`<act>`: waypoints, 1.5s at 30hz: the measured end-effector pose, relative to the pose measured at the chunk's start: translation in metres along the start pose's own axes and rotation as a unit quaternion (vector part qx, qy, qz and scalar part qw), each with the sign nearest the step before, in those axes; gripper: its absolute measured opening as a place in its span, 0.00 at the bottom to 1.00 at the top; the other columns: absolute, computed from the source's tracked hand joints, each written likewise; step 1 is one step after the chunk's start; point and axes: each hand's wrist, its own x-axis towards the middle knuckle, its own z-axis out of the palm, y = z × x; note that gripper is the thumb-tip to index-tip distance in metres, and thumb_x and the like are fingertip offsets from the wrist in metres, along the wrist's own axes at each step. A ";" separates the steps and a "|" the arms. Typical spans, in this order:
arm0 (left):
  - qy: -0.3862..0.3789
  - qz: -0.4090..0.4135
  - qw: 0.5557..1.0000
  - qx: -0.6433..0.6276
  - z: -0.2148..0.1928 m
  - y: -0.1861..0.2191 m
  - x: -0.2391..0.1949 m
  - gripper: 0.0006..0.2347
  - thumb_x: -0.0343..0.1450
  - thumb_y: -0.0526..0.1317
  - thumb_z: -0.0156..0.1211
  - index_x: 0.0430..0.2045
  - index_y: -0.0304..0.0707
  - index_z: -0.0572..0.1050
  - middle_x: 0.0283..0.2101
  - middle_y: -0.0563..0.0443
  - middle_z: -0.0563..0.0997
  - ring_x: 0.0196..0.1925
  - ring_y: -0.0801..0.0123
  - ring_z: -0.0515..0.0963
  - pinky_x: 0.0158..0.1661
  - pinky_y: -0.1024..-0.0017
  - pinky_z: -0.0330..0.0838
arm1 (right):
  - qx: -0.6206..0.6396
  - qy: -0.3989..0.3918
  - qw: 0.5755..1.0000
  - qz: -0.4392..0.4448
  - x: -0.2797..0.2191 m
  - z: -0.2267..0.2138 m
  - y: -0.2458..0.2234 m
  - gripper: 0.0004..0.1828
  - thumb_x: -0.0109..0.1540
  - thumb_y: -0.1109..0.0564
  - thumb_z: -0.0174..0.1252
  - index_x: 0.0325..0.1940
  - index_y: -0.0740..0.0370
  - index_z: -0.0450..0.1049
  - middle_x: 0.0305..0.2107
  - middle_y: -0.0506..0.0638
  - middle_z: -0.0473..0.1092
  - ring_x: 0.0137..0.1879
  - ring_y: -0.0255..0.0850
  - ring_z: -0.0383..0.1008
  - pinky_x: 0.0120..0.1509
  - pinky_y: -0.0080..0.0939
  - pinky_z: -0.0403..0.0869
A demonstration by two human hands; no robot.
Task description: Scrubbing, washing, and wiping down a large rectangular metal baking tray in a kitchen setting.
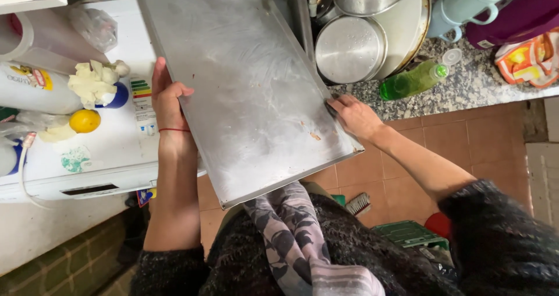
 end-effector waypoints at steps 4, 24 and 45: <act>-0.010 -0.001 1.000 0.010 0.008 0.007 -0.007 0.37 0.59 0.21 0.46 0.69 0.40 0.60 0.68 0.47 0.70 0.65 0.58 0.74 0.57 0.65 0.75 | -0.053 -0.048 0.997 0.001 -0.005 0.013 0.019 0.21 0.58 0.61 0.56 0.56 0.64 0.75 0.48 0.59 0.72 0.57 0.55 0.74 0.58 0.49 0.76; 0.012 -0.001 1.000 -0.011 0.009 0.003 0.000 0.37 0.59 0.20 0.44 0.69 0.41 0.60 0.69 0.48 0.70 0.65 0.57 0.75 0.57 0.65 0.77 | 0.054 -0.278 0.959 -0.004 -0.046 -0.058 -0.018 0.11 0.64 0.54 0.55 0.48 0.60 0.71 0.31 0.62 0.75 0.44 0.60 0.78 0.51 0.58 0.74; 0.020 0.003 1.000 0.012 0.008 0.004 -0.001 0.36 0.58 0.20 0.45 0.67 0.40 0.64 0.65 0.51 0.74 0.61 0.62 0.77 0.52 0.69 0.78 | 0.119 -0.191 0.969 0.101 -0.041 -0.041 -0.013 0.12 0.61 0.56 0.58 0.49 0.57 0.70 0.32 0.58 0.78 0.40 0.59 0.80 0.45 0.56 0.76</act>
